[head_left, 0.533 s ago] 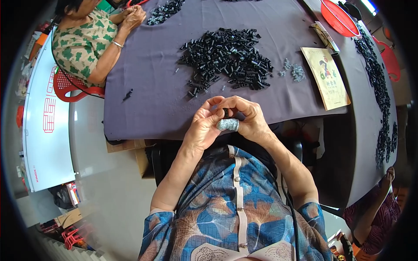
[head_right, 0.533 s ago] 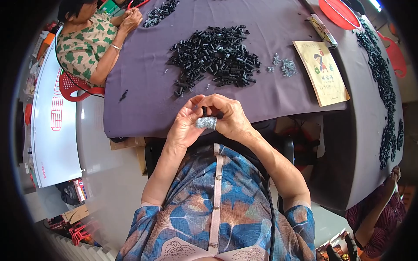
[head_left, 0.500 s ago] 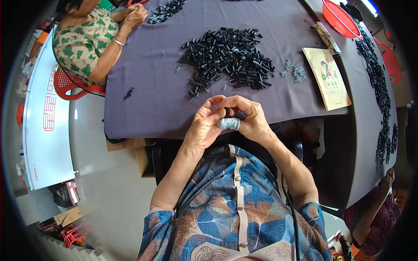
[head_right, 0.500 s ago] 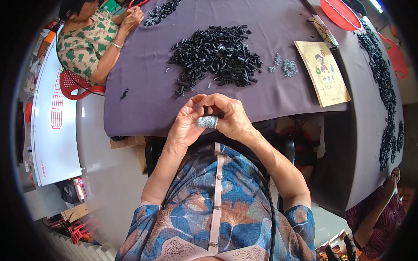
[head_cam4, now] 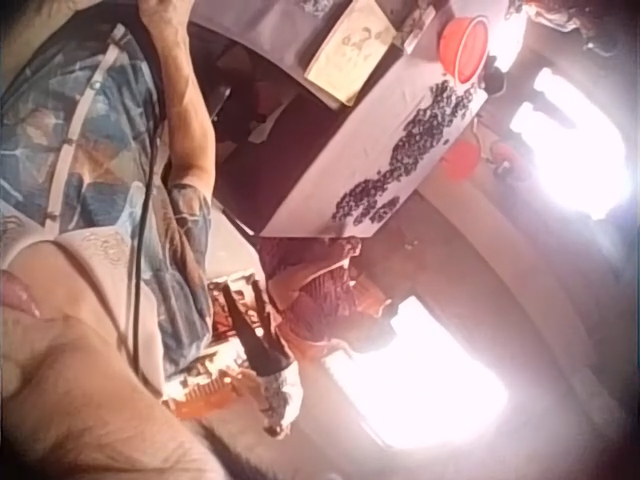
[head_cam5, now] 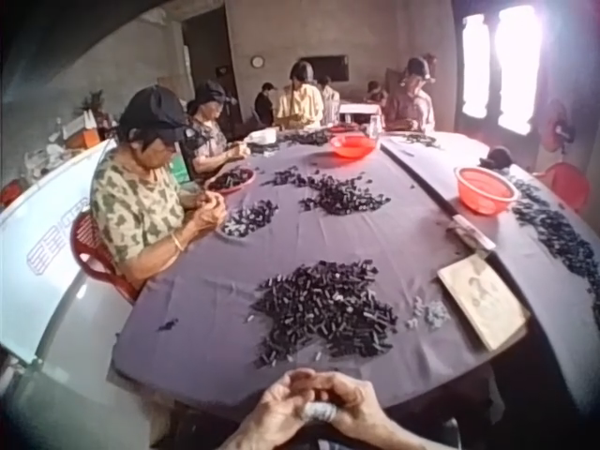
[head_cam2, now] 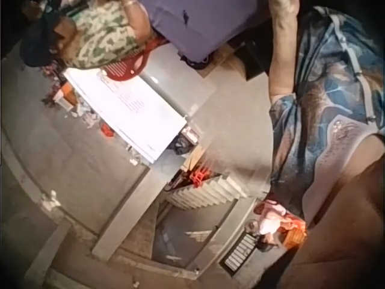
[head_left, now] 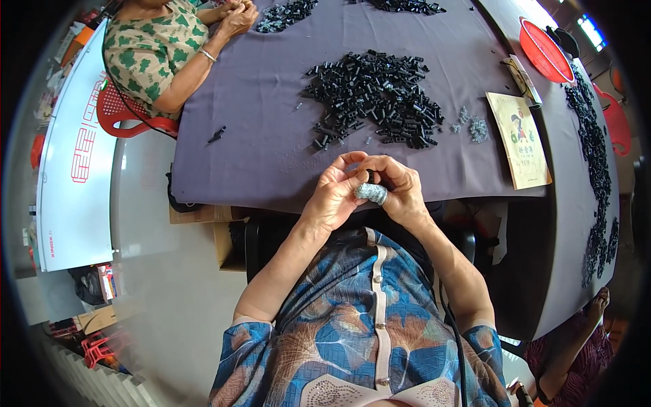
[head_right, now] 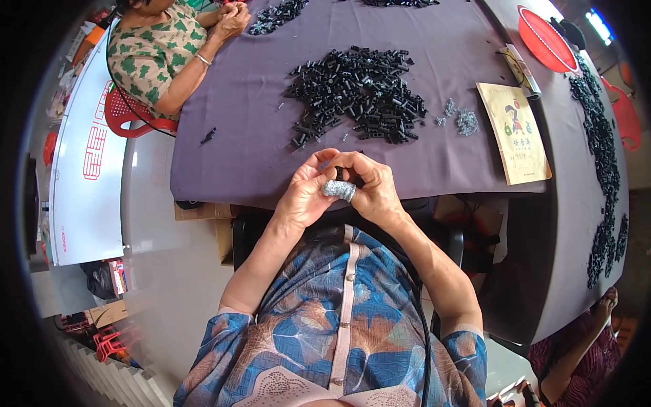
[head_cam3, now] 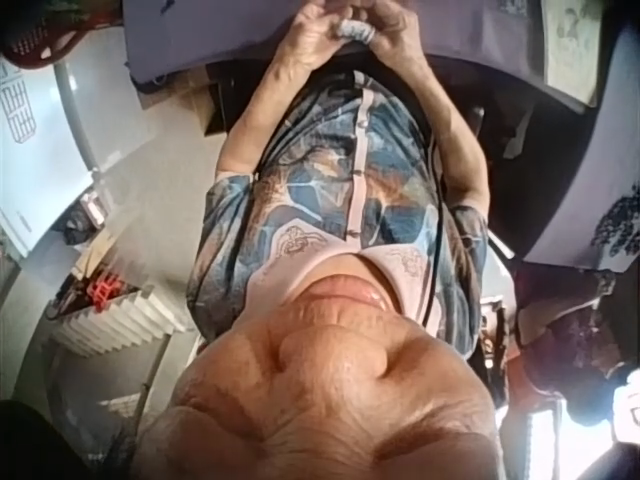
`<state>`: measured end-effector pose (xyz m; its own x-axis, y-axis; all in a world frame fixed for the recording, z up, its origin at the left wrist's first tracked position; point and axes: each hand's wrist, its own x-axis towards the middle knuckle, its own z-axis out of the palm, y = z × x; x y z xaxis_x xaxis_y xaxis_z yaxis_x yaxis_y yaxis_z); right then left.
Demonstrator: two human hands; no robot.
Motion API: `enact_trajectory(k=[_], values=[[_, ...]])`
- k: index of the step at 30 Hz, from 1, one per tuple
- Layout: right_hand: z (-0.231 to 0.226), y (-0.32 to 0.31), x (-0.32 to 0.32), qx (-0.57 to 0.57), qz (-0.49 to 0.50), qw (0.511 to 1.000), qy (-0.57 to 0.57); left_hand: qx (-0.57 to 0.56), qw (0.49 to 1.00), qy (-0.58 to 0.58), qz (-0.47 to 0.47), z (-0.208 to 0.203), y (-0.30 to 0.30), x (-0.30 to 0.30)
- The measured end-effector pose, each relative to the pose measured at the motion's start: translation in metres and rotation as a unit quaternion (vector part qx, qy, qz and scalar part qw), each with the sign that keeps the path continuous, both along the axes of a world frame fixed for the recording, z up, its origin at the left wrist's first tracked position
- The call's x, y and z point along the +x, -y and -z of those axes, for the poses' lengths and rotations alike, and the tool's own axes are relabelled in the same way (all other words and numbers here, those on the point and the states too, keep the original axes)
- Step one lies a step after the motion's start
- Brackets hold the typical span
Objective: Sorting and inspecting small black plastic parts on a workshop table.
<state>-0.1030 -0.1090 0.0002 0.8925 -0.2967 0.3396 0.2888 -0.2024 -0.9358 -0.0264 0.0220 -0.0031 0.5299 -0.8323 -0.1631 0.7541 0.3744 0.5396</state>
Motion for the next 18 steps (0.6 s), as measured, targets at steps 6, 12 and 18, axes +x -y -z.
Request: enact_trajectory(k=[6, 12, 18], values=[[-0.0023, -0.0014, 0.0009, 0.041, -0.017, 0.999, 0.015, 0.014, 1.000, 0.007, 0.006, -0.0013, -0.0015, 0.0006], [-0.0057, -0.0002, 0.0027, 0.083, -0.038, 0.996, 0.010, 0.031, 0.999, 0.007, -0.002, -0.0009, -0.0005, 0.0011], [-0.0020, 0.0027, 0.0030, 0.058, -0.029, 0.998, -0.014, 0.045, 0.999, 0.003, -0.018, 0.0030, 0.0014, 0.0017]])
